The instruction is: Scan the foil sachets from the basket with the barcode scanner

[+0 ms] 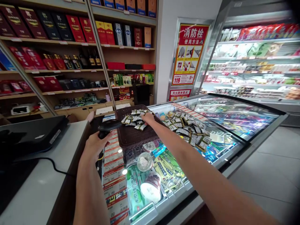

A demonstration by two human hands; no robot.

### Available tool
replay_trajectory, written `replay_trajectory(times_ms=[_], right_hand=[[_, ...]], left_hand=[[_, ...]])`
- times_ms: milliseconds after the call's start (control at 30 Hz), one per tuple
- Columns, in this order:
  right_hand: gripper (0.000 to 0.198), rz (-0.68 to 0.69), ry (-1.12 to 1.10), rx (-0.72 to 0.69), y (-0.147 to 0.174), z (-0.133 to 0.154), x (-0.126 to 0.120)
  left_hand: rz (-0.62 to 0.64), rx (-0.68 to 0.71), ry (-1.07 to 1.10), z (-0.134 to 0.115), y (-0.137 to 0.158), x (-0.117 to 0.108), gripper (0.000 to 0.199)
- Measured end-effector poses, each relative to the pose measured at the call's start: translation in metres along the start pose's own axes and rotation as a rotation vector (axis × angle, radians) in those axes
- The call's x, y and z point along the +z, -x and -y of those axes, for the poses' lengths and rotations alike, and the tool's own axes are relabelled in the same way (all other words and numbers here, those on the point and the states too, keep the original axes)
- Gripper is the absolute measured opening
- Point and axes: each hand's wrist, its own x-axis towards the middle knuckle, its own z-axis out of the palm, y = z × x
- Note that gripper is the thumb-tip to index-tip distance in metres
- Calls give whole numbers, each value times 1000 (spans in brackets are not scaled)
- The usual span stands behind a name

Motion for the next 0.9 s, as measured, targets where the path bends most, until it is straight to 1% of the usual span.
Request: replay_trajectory(times_ms=[67,133,233,300,400,467,567,600,700,800,900], right_hand=[[24,-7,-34,41,0,6,15],[23,28,-130,95,5,10,24],[23,78,-240,97,19,11,23],[24,89,-302,19,32,6,9],[26,100,-495,-187,57,-16,-30],[27,45,-615,-286,76,-37,-59],[32,-41,-699,-337,100,-69,-90],[33,-65,-716,-343,105,-79,-96],[36,-135,-747,-347,113,-97,-104],[37,-163,-756,-352,113,-104,-106],[36,-155,-752,-350,112,-105,-106]], left_hand=[[-14,2,9,-2,3,2,46],[-11,0,25,-3,4,5,47],[12,-3,36,-4,4,8,51],[31,5,56,-5,4,9,53],[104,-3,102,-9,7,9,55],[203,-31,129,-14,12,8,55],[349,-22,160,-26,21,12,56],[365,-8,159,-30,24,15,57],[343,13,110,-46,35,30,59],[341,27,46,-56,43,46,57],[392,82,41,-59,44,55,56]])
